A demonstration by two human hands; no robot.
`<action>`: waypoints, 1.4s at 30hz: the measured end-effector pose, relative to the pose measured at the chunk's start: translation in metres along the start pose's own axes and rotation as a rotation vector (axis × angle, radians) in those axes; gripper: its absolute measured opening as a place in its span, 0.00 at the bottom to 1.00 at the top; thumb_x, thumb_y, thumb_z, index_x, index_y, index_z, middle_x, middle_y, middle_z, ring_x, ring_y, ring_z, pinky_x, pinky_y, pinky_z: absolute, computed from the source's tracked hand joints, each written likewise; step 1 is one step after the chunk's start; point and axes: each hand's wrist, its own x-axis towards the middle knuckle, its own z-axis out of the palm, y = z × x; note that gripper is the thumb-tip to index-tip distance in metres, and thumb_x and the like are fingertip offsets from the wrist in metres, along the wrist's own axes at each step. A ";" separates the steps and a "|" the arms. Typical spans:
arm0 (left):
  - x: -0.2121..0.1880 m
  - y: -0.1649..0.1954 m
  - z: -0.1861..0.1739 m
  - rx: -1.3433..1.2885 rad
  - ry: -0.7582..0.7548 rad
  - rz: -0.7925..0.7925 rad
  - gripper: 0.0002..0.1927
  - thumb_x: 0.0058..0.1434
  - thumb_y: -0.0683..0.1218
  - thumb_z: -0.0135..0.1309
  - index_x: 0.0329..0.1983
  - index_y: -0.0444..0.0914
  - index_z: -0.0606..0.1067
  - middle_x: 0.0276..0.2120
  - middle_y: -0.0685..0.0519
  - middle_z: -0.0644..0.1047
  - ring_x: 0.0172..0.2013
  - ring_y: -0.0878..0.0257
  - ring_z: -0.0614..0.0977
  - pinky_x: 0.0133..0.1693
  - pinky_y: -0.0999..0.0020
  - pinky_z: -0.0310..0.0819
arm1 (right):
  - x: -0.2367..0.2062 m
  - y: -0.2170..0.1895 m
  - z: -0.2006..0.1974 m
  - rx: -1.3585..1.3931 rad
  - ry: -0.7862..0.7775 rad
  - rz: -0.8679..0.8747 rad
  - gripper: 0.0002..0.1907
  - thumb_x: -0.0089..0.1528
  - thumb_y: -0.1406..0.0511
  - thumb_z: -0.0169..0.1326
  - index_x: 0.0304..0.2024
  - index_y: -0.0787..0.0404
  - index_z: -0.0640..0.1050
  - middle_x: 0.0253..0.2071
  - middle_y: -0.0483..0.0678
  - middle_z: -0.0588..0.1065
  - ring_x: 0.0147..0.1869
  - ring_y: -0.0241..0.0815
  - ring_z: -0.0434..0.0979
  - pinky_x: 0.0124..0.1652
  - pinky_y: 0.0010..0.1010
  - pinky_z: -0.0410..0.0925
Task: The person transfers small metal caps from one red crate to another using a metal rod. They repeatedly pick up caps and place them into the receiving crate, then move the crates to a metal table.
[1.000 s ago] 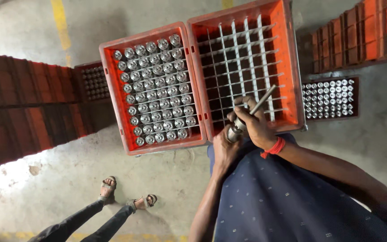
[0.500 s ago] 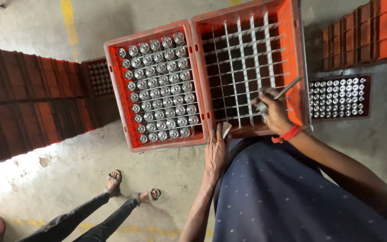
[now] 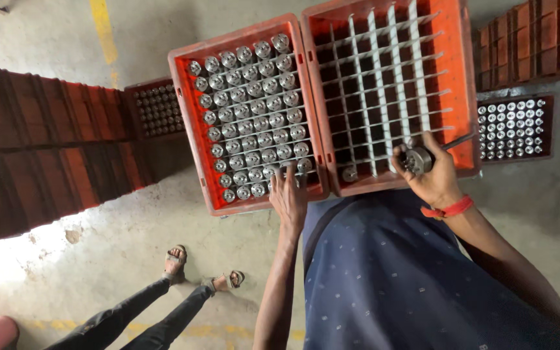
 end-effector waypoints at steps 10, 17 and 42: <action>0.024 -0.032 -0.033 -0.317 -0.026 0.234 0.18 0.54 0.51 0.68 0.45 0.38 0.81 0.34 0.48 0.77 0.36 0.51 0.80 0.40 0.53 0.75 | 0.003 0.060 0.025 -0.560 -0.020 0.005 0.15 0.71 0.57 0.49 0.41 0.63 0.76 0.39 0.50 0.77 0.45 0.46 0.82 0.43 0.38 0.78; 0.014 0.007 -0.014 -1.599 -0.299 -0.307 0.30 0.54 0.59 0.72 0.48 0.39 0.71 0.34 0.53 0.76 0.31 0.62 0.78 0.31 0.64 0.72 | -0.001 0.061 0.037 -0.655 0.090 -0.160 0.06 0.69 0.67 0.53 0.46 0.62 0.78 0.38 0.47 0.78 0.42 0.40 0.80 0.42 0.29 0.73; -0.022 0.120 0.017 -0.431 -0.662 0.002 0.26 0.66 0.56 0.60 0.58 0.35 0.72 0.40 0.37 0.81 0.45 0.41 0.83 0.43 0.50 0.76 | 0.045 0.005 0.009 -0.387 0.029 -0.111 0.07 0.67 0.71 0.52 0.48 0.63 0.75 0.37 0.49 0.76 0.41 0.44 0.79 0.43 0.34 0.75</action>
